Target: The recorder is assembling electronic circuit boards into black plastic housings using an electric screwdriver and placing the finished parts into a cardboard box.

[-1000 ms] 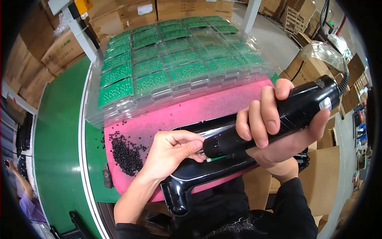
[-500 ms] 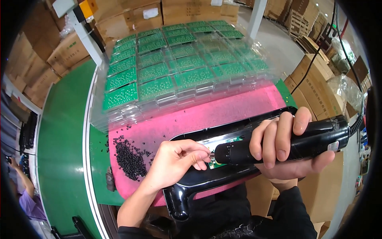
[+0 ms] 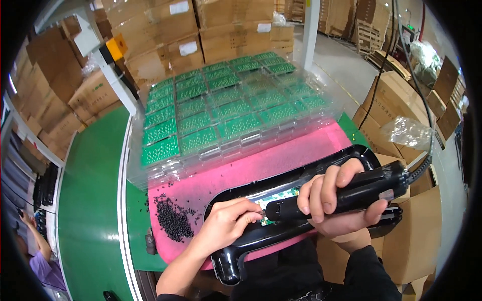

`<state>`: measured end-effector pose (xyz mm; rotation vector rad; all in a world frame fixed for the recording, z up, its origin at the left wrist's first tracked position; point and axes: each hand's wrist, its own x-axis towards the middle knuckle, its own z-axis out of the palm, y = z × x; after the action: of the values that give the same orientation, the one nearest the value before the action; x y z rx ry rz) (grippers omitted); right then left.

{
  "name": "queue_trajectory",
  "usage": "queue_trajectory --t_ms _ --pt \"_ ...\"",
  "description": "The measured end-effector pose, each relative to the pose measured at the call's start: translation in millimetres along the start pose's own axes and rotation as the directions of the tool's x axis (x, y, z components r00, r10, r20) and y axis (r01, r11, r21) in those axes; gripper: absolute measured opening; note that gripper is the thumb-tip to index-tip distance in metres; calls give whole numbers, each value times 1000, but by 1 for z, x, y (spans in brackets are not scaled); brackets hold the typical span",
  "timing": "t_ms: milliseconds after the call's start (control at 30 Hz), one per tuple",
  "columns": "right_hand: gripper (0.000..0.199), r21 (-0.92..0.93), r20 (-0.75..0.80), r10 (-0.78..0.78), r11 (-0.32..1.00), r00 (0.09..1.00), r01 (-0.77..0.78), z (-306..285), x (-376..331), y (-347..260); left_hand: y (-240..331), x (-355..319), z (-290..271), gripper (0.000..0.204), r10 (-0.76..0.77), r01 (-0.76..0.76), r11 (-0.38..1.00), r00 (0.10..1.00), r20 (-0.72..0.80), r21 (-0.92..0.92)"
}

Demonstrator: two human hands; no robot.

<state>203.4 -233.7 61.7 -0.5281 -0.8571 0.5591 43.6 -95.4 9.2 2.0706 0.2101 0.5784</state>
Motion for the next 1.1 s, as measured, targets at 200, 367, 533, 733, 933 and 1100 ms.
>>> queue_trajectory --t_ms 200,367,533,733,933,1100 --pt "71 14 81 -46 999 996 45 -4 -7 2 -4 -6 7 8 93 -95 995 995 39 38" --pt "66 30 158 -80 997 984 76 -3 -14 9 -3 -10 8 11 158 -165 977 986 60 138" --pt "63 20 175 -69 998 982 66 -2 -13 9 -7 -9 6 12 189 -201 975 976 112 100" --pt "50 150 156 15 988 988 -38 -5 -11 12 -15 -6 6 12 226 -242 967 959 170 81" --pt "57 36 201 33 998 979 -41 1 -5 16 -16 -9 7 13 149 -168 980 974 168 104" --pt "45 53 321 78 994 944 -100 -6 -4 23 -19 -14 8 17 146 -179 967 972 187 179"
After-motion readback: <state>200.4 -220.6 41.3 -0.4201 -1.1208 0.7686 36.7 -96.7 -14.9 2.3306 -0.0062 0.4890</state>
